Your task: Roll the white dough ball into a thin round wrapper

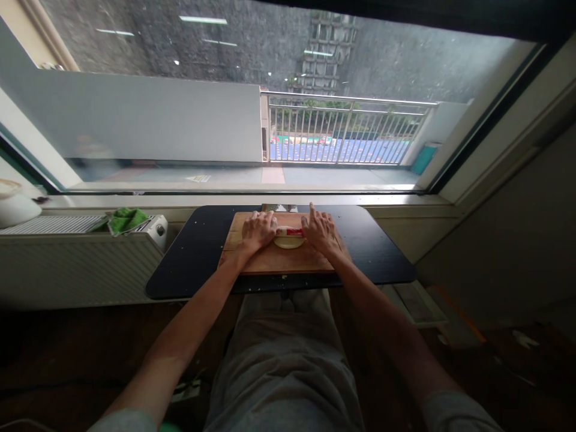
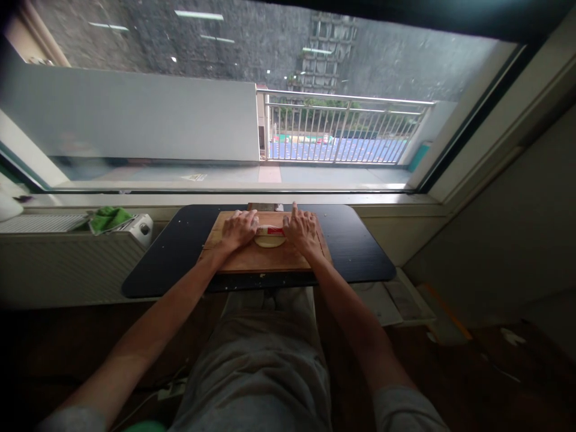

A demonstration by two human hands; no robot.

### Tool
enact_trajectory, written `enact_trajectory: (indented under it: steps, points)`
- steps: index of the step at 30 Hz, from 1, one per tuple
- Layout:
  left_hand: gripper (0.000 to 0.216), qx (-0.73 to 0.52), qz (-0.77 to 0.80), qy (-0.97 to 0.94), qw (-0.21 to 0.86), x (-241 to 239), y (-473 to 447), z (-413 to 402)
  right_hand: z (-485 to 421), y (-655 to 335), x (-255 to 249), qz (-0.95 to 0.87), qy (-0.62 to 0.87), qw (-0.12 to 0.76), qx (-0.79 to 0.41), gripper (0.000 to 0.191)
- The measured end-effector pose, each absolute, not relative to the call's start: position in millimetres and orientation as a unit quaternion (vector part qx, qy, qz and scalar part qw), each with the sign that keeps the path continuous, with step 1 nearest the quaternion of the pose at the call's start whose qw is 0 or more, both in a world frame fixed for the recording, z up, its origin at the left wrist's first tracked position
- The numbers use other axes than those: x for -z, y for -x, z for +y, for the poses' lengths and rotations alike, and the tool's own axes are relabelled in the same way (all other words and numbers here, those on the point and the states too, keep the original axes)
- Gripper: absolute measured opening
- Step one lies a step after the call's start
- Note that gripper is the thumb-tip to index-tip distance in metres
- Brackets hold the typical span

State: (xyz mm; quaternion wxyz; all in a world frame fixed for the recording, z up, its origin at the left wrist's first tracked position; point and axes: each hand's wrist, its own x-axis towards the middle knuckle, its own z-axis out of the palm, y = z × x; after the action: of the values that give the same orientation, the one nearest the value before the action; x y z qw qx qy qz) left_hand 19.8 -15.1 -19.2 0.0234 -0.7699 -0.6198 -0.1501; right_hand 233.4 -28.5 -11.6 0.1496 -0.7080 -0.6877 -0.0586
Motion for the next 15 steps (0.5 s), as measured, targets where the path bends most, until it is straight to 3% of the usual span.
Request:
enact_trajectory:
  steps: [15]
  points:
    - [0.045,0.117,-0.622,0.773,0.034,22,-21,36,0,-224,6,-0.701,0.703,0.115,0.037,0.054]
